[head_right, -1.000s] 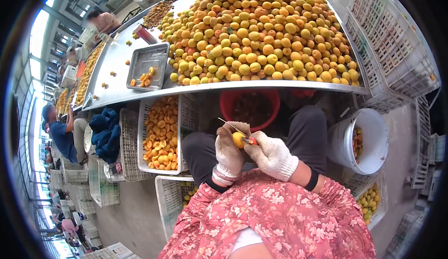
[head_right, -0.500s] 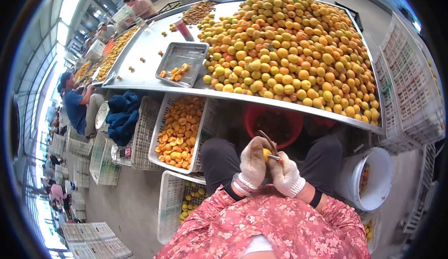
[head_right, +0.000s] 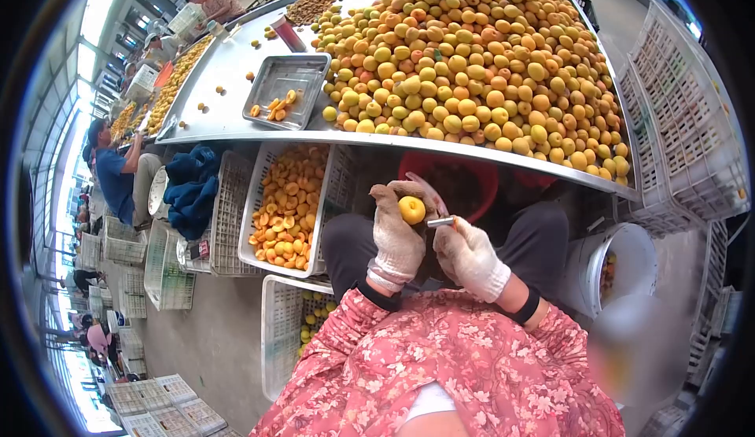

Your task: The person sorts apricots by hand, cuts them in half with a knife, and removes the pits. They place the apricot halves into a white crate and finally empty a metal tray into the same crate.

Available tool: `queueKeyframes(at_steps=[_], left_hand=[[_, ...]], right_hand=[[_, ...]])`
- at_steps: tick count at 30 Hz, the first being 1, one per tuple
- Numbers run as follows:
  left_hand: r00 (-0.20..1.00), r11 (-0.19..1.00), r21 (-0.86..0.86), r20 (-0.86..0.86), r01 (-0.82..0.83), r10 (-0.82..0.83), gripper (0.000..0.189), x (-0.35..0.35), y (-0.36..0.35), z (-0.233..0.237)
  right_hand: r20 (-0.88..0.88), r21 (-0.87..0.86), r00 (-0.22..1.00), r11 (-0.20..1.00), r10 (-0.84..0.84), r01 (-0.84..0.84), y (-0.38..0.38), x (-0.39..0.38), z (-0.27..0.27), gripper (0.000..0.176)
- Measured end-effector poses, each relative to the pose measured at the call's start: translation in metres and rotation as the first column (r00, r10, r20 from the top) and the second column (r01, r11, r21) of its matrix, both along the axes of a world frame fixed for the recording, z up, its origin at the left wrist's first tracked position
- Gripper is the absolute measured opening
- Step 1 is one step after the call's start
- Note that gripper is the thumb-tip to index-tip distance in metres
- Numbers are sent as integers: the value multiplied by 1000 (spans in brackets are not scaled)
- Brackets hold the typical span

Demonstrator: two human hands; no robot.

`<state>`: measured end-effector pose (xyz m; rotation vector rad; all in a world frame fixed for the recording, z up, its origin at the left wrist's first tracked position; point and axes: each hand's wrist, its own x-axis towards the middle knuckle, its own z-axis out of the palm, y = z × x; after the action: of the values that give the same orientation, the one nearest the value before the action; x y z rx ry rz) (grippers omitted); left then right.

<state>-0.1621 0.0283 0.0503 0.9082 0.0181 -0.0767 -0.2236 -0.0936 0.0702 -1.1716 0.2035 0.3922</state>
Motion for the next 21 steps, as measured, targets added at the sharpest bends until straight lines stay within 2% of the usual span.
queueKeyframes(at_steps=[1, 3, 4, 8, 12, 14, 15, 17, 19, 21], left_hand=[[1000, 998, -62, 4, 8, -8, 62, -1, 0, 2], [998, 997, -37, 5, 68, -68, 62, -2, 6, -8], [999, 999, -5, -1, 51, -51, 62, -3, 5, -7], [1000, 999, 42, -23, 22, -21, 64, -5, 2, -4], [999, 997, 66, -11, -43, 44, 62, -5, 0, -6], [998, 998, 28, -28, -48, 49, 61, -7, -3, -5], [998, 999, -13, -41, -37, 36, 59, -8, -4, -4], [996, 992, -127, -92, -10, -2, 55, -14, -14, -5], [1000, 989, -148, 6, 9, -8, 49, -18, -16, -3], [990, 995, 0, 103, 96, -96, 38, -17, -9, 1]], right_hand=[[0, 2, 1000, 1000, -7, 7, 1, -3, -8, 17], [269, -261, 963, 963, 13, 60, 2, -6, -27, 15], [252, -349, 963, 937, 92, 1, -2, -7, -29, 16], [372, -476, 917, 878, 148, 52, -1, -10, -30, 17], [314, -560, 926, 828, 209, 3, -2, -9, -19, 17], [428, -667, 885, 724, 183, 173, 3, -10, -31, 17], [420, -642, 894, 748, 158, 169, 4, -10, -38, 17], [534, -601, 840, 743, 99, 294, 9, -5, -64, 24], [622, -518, 781, 779, 59, 353, 11, -2, -66, 31], [541, -546, 838, 788, 72, 285, 8, -2, -64, 29]])
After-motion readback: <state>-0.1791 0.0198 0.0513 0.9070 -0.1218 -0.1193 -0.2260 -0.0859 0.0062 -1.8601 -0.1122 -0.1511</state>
